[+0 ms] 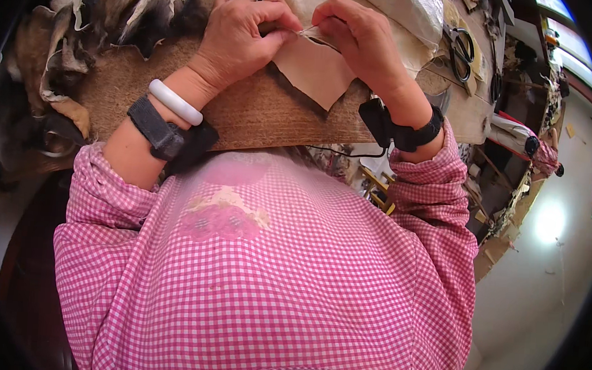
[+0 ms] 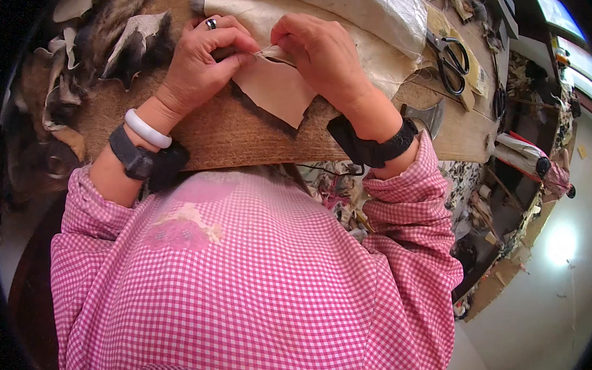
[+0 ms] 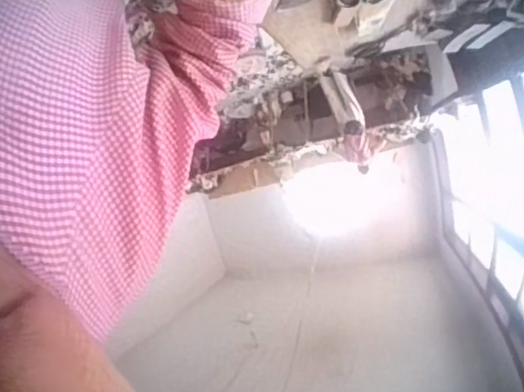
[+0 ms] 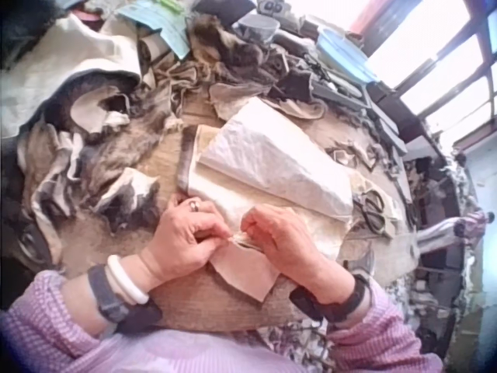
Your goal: Sewing small pieces of leather and fur together by hand using a needle and thread.
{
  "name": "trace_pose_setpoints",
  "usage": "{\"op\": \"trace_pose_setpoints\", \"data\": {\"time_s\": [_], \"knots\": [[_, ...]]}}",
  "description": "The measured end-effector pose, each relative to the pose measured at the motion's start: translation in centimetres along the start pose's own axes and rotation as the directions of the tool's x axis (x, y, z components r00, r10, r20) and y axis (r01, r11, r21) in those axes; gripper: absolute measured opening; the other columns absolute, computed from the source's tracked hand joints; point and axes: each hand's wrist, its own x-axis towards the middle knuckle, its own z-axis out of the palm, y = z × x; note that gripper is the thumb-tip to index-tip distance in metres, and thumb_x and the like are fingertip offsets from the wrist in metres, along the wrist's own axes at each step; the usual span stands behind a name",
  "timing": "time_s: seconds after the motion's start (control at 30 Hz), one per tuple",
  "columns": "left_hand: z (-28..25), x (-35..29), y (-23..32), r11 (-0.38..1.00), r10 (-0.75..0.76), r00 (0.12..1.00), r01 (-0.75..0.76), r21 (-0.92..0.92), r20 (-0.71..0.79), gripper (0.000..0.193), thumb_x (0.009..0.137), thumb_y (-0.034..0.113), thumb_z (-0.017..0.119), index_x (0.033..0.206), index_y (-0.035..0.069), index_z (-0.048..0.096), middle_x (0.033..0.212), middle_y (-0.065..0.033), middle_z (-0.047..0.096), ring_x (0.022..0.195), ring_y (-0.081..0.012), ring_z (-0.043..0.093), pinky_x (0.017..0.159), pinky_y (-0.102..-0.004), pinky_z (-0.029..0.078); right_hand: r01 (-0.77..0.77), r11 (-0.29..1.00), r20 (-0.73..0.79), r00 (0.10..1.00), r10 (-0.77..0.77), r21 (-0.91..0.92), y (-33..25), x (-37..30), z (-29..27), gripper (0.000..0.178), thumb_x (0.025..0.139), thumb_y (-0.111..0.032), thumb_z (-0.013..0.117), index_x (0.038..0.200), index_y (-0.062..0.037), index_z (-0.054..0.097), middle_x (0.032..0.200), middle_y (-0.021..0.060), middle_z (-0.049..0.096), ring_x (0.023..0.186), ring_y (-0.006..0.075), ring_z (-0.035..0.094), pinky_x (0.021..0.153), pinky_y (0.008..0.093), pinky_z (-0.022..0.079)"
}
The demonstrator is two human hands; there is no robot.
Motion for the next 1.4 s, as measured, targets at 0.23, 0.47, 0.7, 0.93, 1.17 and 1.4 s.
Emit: {"op": "trace_pose_setpoints", "data": {"time_s": [0.23, 0.47, 0.7, 0.93, 1.17, 1.4], "knots": [[-0.2, 0.1, 0.3, 0.995, 0.061, 0.998, -0.059, 0.074, -0.019, 0.01, 0.078, 0.002, 0.072, 0.085, 0.008, 0.072, 0.085, -0.0003, 0.068, 0.085, -0.0188, 0.065, 0.093, -0.0321, 0.042, 0.029, 0.999, 0.023, 0.999, -0.028, -0.019, 1.3, -0.2, 0.3, 0.01, 0.086, -0.007, 0.066, 0.096, -0.0072, 0.064, 0.089, 0.0137, 0.067, 0.082, 0.0367, 0.066, 0.069, 0.0416, 0.051], [-0.1, 0.2, 0.1, 1.0, 0.023, 1.0, -0.023, 0.009, -0.004, 0.01, 0.078, 0.002, 0.072, 0.084, 0.009, 0.072, 0.084, 0.0, 0.069, 0.086, -0.0172, 0.065, 0.094, -0.0318, 0.04, 0.012, 0.992, 0.008, 1.0, -0.011, -0.122, 1.2, 0.4, 0.7, 0.009, 0.092, -0.017, 0.063, 0.098, -0.0092, 0.062, 0.09, 0.013, 0.069, 0.081, 0.0364, 0.066, 0.069, 0.0426, 0.051], [-0.2, 0.2, 0.3, 0.999, 0.021, 1.0, -0.021, -0.029, -0.003, 0.01, 0.077, 0.001, 0.072, 0.083, 0.01, 0.072, 0.086, 0.0003, 0.07, 0.087, -0.0171, 0.065, 0.095, -0.0324, 0.039, 0.177, 0.968, 0.185, 0.972, -0.143, -0.179, 0.3, 0.6, -0.8, 0.039, 0.083, -0.037, 0.067, 0.1, -0.0043, 0.057, 0.083, 0.013, 0.063, 0.081, 0.0344, 0.063, 0.073, 0.0416, 0.048], [-0.1, 0.1, -0.1, 0.998, 0.01, 1.0, -0.01, -0.063, -0.004, 0.012, 0.076, 0.0, 0.07, 0.083, 0.01, 0.072, 0.086, 0.0008, 0.07, 0.087, -0.016, 0.065, 0.097, -0.0322, 0.037, 0.216, 0.958, 0.137, 0.972, -0.192, -0.187, 0.8, 0.7, 0.5, 0.04, 0.074, -0.029, 0.069, 0.103, -0.0059, 0.055, 0.086, 0.0123, 0.063, 0.081, 0.0325, 0.062, 0.08, 0.0397, 0.044], [0.5, 0.0, -0.5, 0.999, 0.0, 0.997, 0.003, 0.04, -0.073, 0.005, 0.077, 0.01, 0.071, 0.081, 0.013, 0.072, 0.084, 0.002, 0.069, 0.087, -0.0178, 0.065, 0.097, -0.0375, 0.036, 0.213, 0.973, 0.119, 0.972, -0.202, -0.091, 0.4, 0.8, 1.3, 0.033, 0.077, -0.02, 0.068, 0.104, -0.0086, 0.052, 0.082, 0.0073, 0.062, 0.078, 0.0286, 0.063, 0.081, 0.0383, 0.043], [0.8, -0.1, -0.9, 0.998, 0.005, 0.993, 0.002, 0.062, -0.118, 0.005, 0.078, 0.014, 0.068, 0.082, 0.013, 0.071, 0.081, 0.0001, 0.068, 0.084, -0.0204, 0.064, 0.096, -0.04, 0.037, 0.421, 0.781, 0.083, 0.897, -0.435, -0.461, -1.6, 0.3, 0.8, 0.025, 0.079, -0.013, 0.067, 0.102, -0.0152, 0.06, 0.089, 0.0027, 0.062, 0.079, 0.0204, 0.063, 0.077, 0.0358, 0.044]]}}
